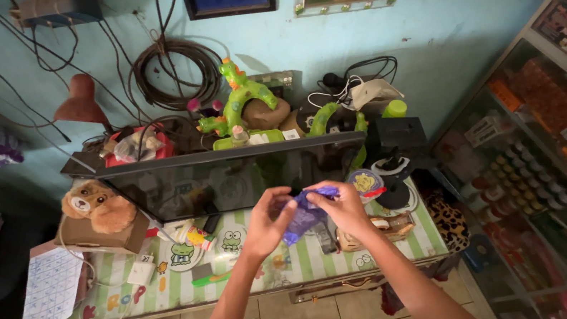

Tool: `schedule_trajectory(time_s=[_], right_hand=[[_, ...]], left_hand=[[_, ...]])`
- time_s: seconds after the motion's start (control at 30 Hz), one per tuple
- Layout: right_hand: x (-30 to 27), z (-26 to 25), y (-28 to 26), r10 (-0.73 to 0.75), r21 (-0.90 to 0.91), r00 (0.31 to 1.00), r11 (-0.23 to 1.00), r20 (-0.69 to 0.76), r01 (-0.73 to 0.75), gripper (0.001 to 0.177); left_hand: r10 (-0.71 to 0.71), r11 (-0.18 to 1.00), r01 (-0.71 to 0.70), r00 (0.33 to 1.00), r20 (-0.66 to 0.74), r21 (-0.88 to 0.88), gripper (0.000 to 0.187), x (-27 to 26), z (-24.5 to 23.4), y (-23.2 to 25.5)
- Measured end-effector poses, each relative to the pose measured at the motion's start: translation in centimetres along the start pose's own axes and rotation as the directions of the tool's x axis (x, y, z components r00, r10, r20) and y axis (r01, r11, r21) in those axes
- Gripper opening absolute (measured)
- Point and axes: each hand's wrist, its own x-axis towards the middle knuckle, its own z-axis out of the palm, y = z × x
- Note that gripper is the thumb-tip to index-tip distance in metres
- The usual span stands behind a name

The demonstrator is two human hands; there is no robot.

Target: The recorder is sorting and handling various small objects, including electronics and toys, in a cluttered room.

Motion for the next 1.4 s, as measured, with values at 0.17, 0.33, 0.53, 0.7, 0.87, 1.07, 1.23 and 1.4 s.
schedule_trajectory(time_s=[0.17, 0.33, 0.53, 0.7, 0.87, 1.07, 1.23, 1.4], right_hand=[[-0.1, -0.6, -0.7, -0.015, -0.002, 0.999, 1.0, -0.052, 0.015, 0.023], [-0.2, -1.2, -0.3, 0.031, 0.048, 0.999, 0.998, -0.034, -0.03, 0.023], [-0.1, -1.7, -0.2, -0.14, 0.005, 0.99, 0.99, 0.006, 0.14, 0.023], [0.1, -2.2, 0.5, -0.079, 0.08, 0.992, 0.993, -0.101, 0.087, 0.025], [0.1, -2.3, -0.1, -0.07, -0.054, 0.989, 0.997, -0.132, 0.063, 0.028], [0.0, -2.5, 0.3, -0.04, 0.008, 0.982, 0.999, -0.184, 0.043, 0.028], [-0.4, -2.9, 0.4, 0.057, -0.034, 0.96, 0.997, -0.272, -0.069, 0.032], [-0.6, -3.2, -1.7, 0.138, 0.261, 0.958, 0.963, -0.253, -0.07, 0.042]], left_hand=[[-0.103, 0.989, 0.093, 0.991, 0.082, 0.119, 0.017, -0.1, -1.0, -0.6], [-0.14, 0.985, 0.136, 0.989, 0.036, 0.102, 0.013, 0.2, -0.5, 0.7], [-0.011, 0.995, 0.016, 0.998, -0.056, 0.099, 0.008, 1.2, 0.2, 0.0], [0.046, 0.991, -0.036, 0.996, -0.081, 0.127, 0.008, 1.9, 1.0, 1.5], [0.064, 0.995, -0.055, 0.991, -0.119, 0.079, 0.007, 2.5, 1.2, 1.9], [0.08, 0.993, -0.074, 0.995, -0.063, 0.092, 0.009, 3.3, 0.7, -0.5], [0.009, 0.996, -0.01, 1.0, 0.021, 0.083, 0.047, 3.2, 2.0, 3.4], [-0.027, 0.971, -0.001, 0.993, 0.114, 0.239, 0.04, 2.7, 2.7, 3.2]])
